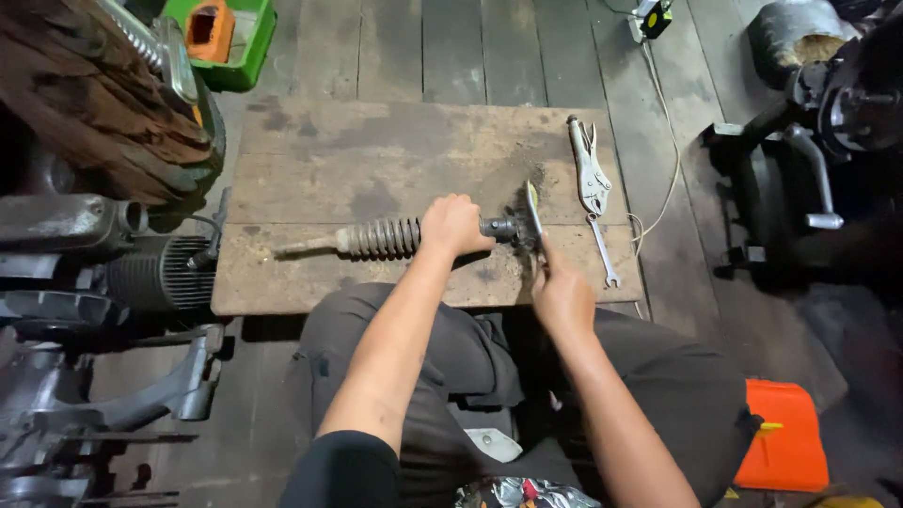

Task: Cleaning a motorcycle shock absorber using a wire brush and a small pick tool

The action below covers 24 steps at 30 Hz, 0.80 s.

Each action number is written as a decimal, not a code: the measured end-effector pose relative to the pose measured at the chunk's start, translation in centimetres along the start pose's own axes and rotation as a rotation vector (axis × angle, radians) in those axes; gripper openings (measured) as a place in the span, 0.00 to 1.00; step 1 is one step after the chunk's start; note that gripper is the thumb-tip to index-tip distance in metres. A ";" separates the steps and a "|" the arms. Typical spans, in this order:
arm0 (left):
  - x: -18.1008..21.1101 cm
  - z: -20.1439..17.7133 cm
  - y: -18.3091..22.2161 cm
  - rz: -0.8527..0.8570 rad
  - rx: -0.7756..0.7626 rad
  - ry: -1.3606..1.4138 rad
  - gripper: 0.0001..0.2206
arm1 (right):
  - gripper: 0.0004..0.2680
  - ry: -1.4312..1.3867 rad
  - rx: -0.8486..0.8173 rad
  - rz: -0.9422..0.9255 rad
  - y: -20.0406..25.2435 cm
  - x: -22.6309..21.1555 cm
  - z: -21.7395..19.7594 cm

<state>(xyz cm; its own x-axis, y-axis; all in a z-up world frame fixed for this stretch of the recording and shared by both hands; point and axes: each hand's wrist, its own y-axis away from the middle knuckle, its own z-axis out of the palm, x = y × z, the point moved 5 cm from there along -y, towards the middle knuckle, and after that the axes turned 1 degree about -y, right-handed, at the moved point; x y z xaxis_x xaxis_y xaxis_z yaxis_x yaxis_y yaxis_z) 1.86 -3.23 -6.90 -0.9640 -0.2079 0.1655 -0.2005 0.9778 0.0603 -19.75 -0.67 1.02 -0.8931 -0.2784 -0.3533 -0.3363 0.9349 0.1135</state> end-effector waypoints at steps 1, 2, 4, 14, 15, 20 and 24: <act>-0.1 0.2 -0.1 0.001 0.001 -0.008 0.37 | 0.20 -0.008 0.003 0.000 0.5 -0.4 -0.4; -0.1 0.6 -0.2 0.004 -0.001 -0.003 0.38 | 0.17 -0.118 0.135 -0.053 1.2 -0.8 -1.3; 0.0 1.5 -0.2 0.009 -0.016 0.003 0.39 | 0.15 -0.227 0.261 -0.095 2.1 0.0 -2.4; -0.2 0.6 0.3 -0.021 -0.010 0.049 0.33 | 0.21 -0.633 0.194 0.102 -2.3 12.2 3.1; 0.0 0.3 0.4 -0.020 -0.012 0.059 0.33 | 0.22 -0.659 0.195 0.045 -2.4 11.6 3.2; -0.3 0.0 0.1 -0.034 -0.063 0.057 0.32 | 0.20 -0.652 0.196 -0.293 -4.3 4.4 3.5; 0.1 -1.7 0.4 -0.058 -0.102 0.039 0.32 | 0.20 -0.621 0.049 -0.196 -7.8 5.5 7.2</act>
<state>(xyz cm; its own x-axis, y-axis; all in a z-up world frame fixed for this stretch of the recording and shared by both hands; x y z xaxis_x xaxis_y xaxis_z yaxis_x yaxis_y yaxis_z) 1.95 -2.90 -5.17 -0.9434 -0.2668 0.1972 -0.2350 0.9569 0.1705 -19.89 -7.88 -8.46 -0.4732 -0.2790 -0.8356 -0.4482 0.8928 -0.0442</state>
